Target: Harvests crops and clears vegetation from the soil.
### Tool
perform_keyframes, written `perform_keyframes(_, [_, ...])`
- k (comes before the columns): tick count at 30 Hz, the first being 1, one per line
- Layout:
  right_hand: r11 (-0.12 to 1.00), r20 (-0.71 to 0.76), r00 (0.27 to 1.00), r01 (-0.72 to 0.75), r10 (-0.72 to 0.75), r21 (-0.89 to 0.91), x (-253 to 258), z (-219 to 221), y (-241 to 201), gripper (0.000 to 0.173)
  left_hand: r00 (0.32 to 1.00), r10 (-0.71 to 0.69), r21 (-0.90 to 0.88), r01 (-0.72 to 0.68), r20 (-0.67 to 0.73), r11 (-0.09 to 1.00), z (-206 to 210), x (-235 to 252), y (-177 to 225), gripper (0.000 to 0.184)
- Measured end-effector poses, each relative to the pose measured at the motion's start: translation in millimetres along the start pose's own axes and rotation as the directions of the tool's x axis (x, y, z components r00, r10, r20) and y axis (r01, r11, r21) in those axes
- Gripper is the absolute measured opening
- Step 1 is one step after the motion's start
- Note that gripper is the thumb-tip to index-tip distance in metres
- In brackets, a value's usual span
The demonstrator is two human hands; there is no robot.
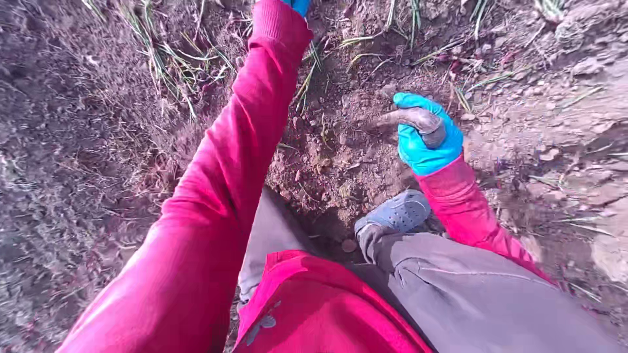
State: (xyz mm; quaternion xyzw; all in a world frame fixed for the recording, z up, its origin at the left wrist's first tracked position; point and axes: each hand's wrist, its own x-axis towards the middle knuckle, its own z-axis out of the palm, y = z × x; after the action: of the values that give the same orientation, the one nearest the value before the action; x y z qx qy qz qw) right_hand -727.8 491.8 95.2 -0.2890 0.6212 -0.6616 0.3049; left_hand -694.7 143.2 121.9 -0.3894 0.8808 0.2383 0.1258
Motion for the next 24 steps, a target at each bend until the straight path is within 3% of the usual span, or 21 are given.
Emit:
perform_keyframes(1, [0.990,0.017,0.992,-0.125,0.127,-0.062,-2.4,11.3,1.4,0.036,1.000,0.013,-0.061,-0.013,-0.007,0.998,2.7,-10.3,15.4,0.033])
perform_keyframes(2, [0.972,0.010,0.975,-0.218,0.220,-0.090,-8.1,17.6,2.9,0.040,0.995,0.060,-0.028,-0.058,0.077,0.998,10.4,-27.7,31.8,0.033])
perform_keyframes(4, [0.966,0.011,0.966,-0.256,0.257,-0.048,3.7,11.7,-15.4,0.043,0.952,0.082,0.025,-0.093,0.294,0.995,37.6,-57.9,47.6,0.034])
perform_keyframes(5, [0.976,0.011,0.976,-0.217,0.217,0.031,9.9,6.4,-27.1,0.043,0.921,0.045,0.022,-0.058,0.386,0.998,56.4,-71.0,35.1,0.031])
perform_keyframes(7, [0.988,-0.031,0.999,-0.003,0.008,0.155,-7.3,-2.4,-22.8,0.041,0.827,-0.069,-0.025,0.100,0.559,0.995,86.6,-125.2,-7.5,0.025])
perform_keyframes(8, [0.986,-0.067,0.994,0.097,-0.089,0.137,-3.5,-2.9,-12.2,0.037,0.812,-0.103,-0.055,0.164,0.575,0.985,85.8,-135.7,-21.2,0.025])
perform_keyframes(10, [0.996,-0.056,0.996,0.069,-0.066,0.054,7.1,7.4,-4.0,0.027,0.830,-0.136,-0.110,0.230,0.541,0.967,62.9,-143.0,-17.5,0.023])
perform_keyframes(12, [0.996,-0.041,0.995,-0.091,0.090,-0.017,1.2,16.5,-3.7,0.032,0.847,-0.062,-0.096,0.132,0.528,0.987,54.6,-131.0,9.6,0.024])
perform_keyframes(14, [0.984,-0.092,0.980,-0.181,0.179,-0.005,1.5,-0.7,-29.7,0.038,0.774,0.040,0.074,-0.112,0.632,0.991,96.4,-116.0,48.1,0.027])
perform_keyframes(15, [0.988,-0.141,0.979,-0.142,0.150,0.065,1.6,-16.9,-41.8,0.039,0.728,0.047,0.196,-0.247,0.684,0.949,131.9,-118.2,65.2,0.026])
perform_keyframes(17, [0.965,-0.267,0.942,0.238,-0.201,0.112,-6.1,-43.5,-21.5,0.040,0.758,0.171,0.256,-0.410,0.630,0.875,179.3,-141.9,67.4,0.025])
perform_keyframes(18, [0.981,-0.292,0.947,0.169,-0.136,0.094,-11.7,-54.1,-29.8,0.041,0.818,0.293,0.215,-0.442,0.494,0.871,184.5,-155.1,56.0,0.026])
perform_keyframes(19, [0.965,-0.265,0.929,-0.235,0.259,0.118,-10.1,-62.4,-67.0,0.046,0.873,0.387,0.149,-0.442,0.296,0.885,177.4,-163.5,46.3,0.026])
perform_keyframes(21, [0.958,-0.271,0.934,-0.267,0.232,-0.102,-21.6,-64.9,-40.0,0.047,0.924,0.382,0.023,-0.383,0.014,0.924,139.8,-154.8,54.5,0.028])
perform_keyframes(22, [0.953,-0.296,0.929,-0.272,0.224,-0.132,-26.8,-63.8,-27.0,0.046,0.945,0.327,-0.036,-0.328,-0.028,0.944,122.8,-145.0,65.6,0.032])
perform_keyframes(23, [0.950,-0.333,0.911,-0.293,0.244,-0.105,-23.6,-67.4,-29.1,0.045,0.971,0.238,-0.087,-0.234,0.040,0.968,111.9,-131.6,78.4,0.035])
perform_keyframes(24, [0.948,-0.364,0.888,-0.315,0.280,-0.040,-16.3,-73.9,-44.7,0.045,0.970,0.126,-0.111,-0.104,0.208,0.988,107.2,-117.2,86.2,0.038])
